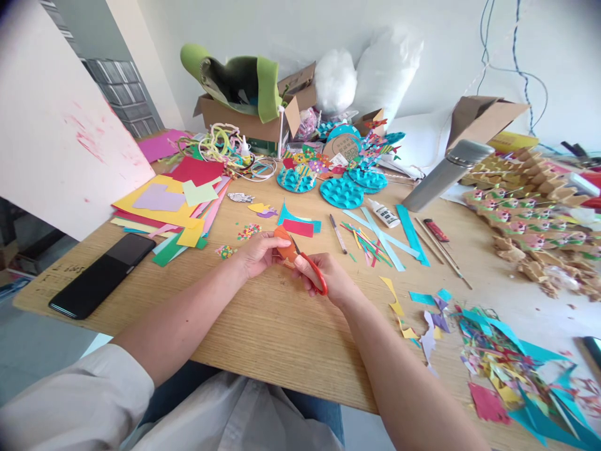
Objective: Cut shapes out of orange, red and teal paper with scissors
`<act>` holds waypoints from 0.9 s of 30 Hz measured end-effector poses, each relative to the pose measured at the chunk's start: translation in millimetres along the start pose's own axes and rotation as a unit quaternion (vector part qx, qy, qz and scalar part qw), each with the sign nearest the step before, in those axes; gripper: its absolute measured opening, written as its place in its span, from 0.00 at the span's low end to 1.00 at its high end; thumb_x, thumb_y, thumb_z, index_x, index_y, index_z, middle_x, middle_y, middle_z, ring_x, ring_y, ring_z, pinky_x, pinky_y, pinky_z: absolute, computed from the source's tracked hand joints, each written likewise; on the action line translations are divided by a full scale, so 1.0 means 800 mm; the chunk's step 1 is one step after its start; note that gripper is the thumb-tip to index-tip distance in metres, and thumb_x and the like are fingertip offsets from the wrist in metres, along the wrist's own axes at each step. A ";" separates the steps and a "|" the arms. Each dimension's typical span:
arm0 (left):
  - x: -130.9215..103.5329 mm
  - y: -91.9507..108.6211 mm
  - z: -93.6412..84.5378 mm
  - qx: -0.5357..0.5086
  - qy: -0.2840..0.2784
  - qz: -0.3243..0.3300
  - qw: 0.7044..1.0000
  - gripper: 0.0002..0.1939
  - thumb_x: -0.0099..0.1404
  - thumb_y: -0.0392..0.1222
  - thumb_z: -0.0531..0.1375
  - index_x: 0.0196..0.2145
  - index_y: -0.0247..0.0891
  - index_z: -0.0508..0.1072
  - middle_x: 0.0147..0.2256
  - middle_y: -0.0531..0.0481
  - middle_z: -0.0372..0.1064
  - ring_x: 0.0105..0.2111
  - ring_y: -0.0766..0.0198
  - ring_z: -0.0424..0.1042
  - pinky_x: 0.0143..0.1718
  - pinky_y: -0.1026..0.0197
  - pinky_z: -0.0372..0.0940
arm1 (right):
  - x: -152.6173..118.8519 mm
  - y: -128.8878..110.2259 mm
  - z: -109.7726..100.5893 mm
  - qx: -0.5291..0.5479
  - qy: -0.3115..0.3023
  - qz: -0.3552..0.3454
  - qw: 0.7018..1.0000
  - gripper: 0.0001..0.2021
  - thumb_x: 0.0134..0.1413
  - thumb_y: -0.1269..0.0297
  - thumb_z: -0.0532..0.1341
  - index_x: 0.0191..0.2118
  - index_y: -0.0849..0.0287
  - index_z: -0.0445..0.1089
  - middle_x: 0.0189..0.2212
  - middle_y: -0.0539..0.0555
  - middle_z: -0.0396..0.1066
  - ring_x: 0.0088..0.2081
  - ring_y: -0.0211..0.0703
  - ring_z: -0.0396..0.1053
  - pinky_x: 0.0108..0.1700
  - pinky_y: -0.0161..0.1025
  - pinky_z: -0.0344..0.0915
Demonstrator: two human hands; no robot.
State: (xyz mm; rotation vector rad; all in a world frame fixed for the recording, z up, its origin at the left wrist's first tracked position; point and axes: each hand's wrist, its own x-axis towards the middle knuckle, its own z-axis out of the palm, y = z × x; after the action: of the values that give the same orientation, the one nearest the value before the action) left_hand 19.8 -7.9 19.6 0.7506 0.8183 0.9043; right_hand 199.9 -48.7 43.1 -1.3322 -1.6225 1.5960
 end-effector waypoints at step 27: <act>-0.004 0.005 0.003 0.057 0.004 0.003 0.998 0.10 0.47 0.37 0.69 0.27 0.31 0.75 0.25 0.48 0.73 0.23 0.68 0.70 0.24 0.66 0.61 | -0.003 -0.008 0.001 -0.042 -0.005 -0.005 0.999 0.30 0.46 0.33 0.61 0.23 0.61 0.68 0.13 0.49 0.62 0.15 0.34 0.58 0.20 0.35 0.51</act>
State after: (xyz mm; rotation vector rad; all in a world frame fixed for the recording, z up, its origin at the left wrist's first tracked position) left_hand 19.2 -9.4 25.0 0.8492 0.8803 0.8728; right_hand 198.2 -50.1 49.7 -1.3576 -1.7168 1.5459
